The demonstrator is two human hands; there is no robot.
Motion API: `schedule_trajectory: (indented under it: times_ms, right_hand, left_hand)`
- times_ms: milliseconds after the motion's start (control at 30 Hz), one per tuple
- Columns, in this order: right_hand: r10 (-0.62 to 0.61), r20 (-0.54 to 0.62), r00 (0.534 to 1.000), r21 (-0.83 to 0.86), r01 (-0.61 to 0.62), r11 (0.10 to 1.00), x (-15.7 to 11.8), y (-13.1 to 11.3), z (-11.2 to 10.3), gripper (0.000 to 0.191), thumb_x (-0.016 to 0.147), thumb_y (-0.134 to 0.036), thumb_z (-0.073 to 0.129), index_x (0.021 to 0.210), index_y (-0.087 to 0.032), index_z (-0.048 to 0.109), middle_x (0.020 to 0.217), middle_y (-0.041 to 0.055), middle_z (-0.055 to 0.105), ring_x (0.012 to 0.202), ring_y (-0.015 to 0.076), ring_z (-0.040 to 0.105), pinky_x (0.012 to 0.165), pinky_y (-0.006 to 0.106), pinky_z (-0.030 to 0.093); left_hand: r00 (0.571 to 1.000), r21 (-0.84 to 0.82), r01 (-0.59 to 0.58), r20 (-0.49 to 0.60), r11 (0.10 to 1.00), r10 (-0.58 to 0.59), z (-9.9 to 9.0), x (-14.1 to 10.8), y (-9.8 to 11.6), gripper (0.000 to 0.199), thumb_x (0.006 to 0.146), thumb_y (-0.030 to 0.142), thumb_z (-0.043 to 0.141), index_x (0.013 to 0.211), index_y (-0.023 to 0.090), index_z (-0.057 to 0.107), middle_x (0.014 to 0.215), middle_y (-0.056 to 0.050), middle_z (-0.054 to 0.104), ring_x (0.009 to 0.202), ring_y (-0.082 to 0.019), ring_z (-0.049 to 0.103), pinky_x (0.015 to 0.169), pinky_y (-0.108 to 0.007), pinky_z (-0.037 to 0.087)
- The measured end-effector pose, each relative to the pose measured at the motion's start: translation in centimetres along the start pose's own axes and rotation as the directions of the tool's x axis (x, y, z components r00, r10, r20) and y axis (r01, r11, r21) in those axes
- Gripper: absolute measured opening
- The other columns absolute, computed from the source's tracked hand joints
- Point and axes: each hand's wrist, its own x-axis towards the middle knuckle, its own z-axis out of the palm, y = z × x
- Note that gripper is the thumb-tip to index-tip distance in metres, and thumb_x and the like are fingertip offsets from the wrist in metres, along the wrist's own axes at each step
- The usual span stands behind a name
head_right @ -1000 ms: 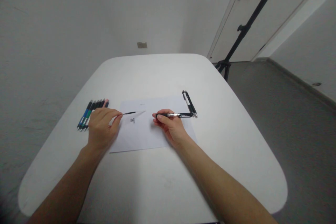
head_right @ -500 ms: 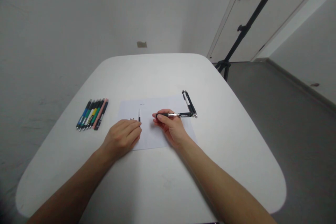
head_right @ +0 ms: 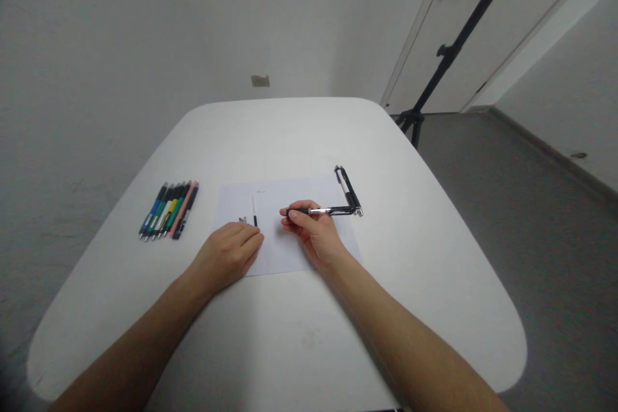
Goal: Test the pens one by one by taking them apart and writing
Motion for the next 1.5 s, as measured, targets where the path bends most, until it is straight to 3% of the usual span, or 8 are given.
schedule_trajectory:
  times_ms: [567, 767, 1000, 1100, 1233, 1367, 1500]
  right_hand:
    - [0.006, 0.014, 1.000, -0.006, -0.006, 1.000, -0.1, 0.0, -0.1, 0.027, 0.056, -0.028, 0.089, 0.073, -0.022, 0.068, 0.077, 0.0004, 0.074, 0.066, 0.0129, 0.063, 0.070, 0.030, 0.052]
    - [0.014, 0.037, 0.999, -0.024, -0.013, 1.000, -0.3, 0.0, 0.0, 0.026, 0.057, -0.028, 0.088, 0.072, -0.021, 0.068, 0.077, 0.0011, 0.074, 0.066, 0.0130, 0.063, 0.071, 0.031, 0.052]
    - [0.052, 0.113, 0.992, -0.105, -0.040, 0.994, -0.7, 0.3, 0.2, 0.023, 0.056, -0.029, 0.088, 0.071, -0.022, 0.071, 0.068, -0.0012, 0.070, 0.062, 0.0134, 0.061, 0.068, 0.031, 0.051]
    - [0.098, 0.162, 0.982, -0.143, -0.075, 0.987, -0.9, 0.5, 0.2, 0.024, 0.055, -0.028, 0.088, 0.072, -0.022, 0.072, 0.064, -0.0025, 0.067, 0.060, 0.0132, 0.060, 0.065, 0.031, 0.050]
    - [0.097, 0.225, 0.969, -0.178, -0.057, 0.982, -0.9, 0.8, 0.3, 0.022, 0.056, -0.027, 0.088, 0.072, -0.023, 0.072, 0.067, -0.0023, 0.066, 0.064, 0.0135, 0.058, 0.067, 0.031, 0.048]
    - [0.072, 0.234, 0.970, -0.239, -0.014, 0.971, -0.9, 1.0, 0.3, 0.020, 0.060, -0.029, 0.086, 0.074, -0.025, 0.074, 0.072, -0.0012, 0.067, 0.072, 0.0158, 0.060, 0.078, 0.036, 0.049]
    - [0.028, 0.220, 0.975, -0.215, 0.020, 0.976, -0.9, 1.1, 0.3, 0.020, 0.061, -0.033, 0.087, 0.074, -0.026, 0.074, 0.099, 0.0031, 0.071, 0.102, 0.0208, 0.062, 0.102, 0.042, 0.040]
  left_hand:
    - [0.998, -0.042, 0.052, -0.016, 0.998, -0.052, 0.0, 0.0, 0.0, 0.021, 0.091, 0.010, 0.048, 0.075, 0.016, 0.059, 0.077, -0.006, 0.065, 0.071, -0.019, 0.059, 0.067, -0.035, 0.050]
    - [0.980, -0.087, 0.065, -0.182, 0.994, -0.080, -0.6, 0.4, 0.2, 0.019, 0.092, 0.015, 0.050, 0.080, 0.016, 0.063, 0.076, -0.006, 0.068, 0.071, -0.019, 0.062, 0.066, -0.034, 0.050]
    - [0.903, -0.157, 0.061, -0.413, 0.986, -0.121, -1.0, 0.7, 0.7, 0.008, 0.090, 0.017, 0.056, 0.096, 0.018, 0.062, 0.085, -0.005, 0.074, 0.073, -0.017, 0.067, 0.069, -0.031, 0.052]
    - [0.877, -0.198, 0.055, -0.459, 0.979, -0.142, -0.8, 0.8, 1.0, 0.014, 0.089, 0.019, 0.059, 0.103, 0.019, 0.060, 0.087, -0.005, 0.074, 0.075, -0.017, 0.068, 0.071, -0.030, 0.053]
    - [0.878, -0.244, 0.039, -0.454, 0.969, -0.150, -0.6, 1.0, 1.2, 0.010, 0.089, 0.015, 0.058, 0.097, 0.020, 0.061, 0.083, -0.004, 0.074, 0.073, -0.016, 0.068, 0.069, -0.030, 0.053]
    - [0.876, -0.267, 0.047, -0.451, 0.962, -0.168, -0.4, 1.1, 1.3, 0.011, 0.089, 0.010, 0.056, 0.091, 0.019, 0.061, 0.078, -0.003, 0.073, 0.070, -0.015, 0.066, 0.067, -0.029, 0.052]
    - [0.865, -0.283, 0.039, -0.471, 0.958, -0.175, -0.5, 1.1, 1.3, 0.011, 0.087, 0.008, 0.058, 0.090, 0.017, 0.061, 0.076, -0.004, 0.072, 0.068, -0.015, 0.065, 0.066, -0.029, 0.052]
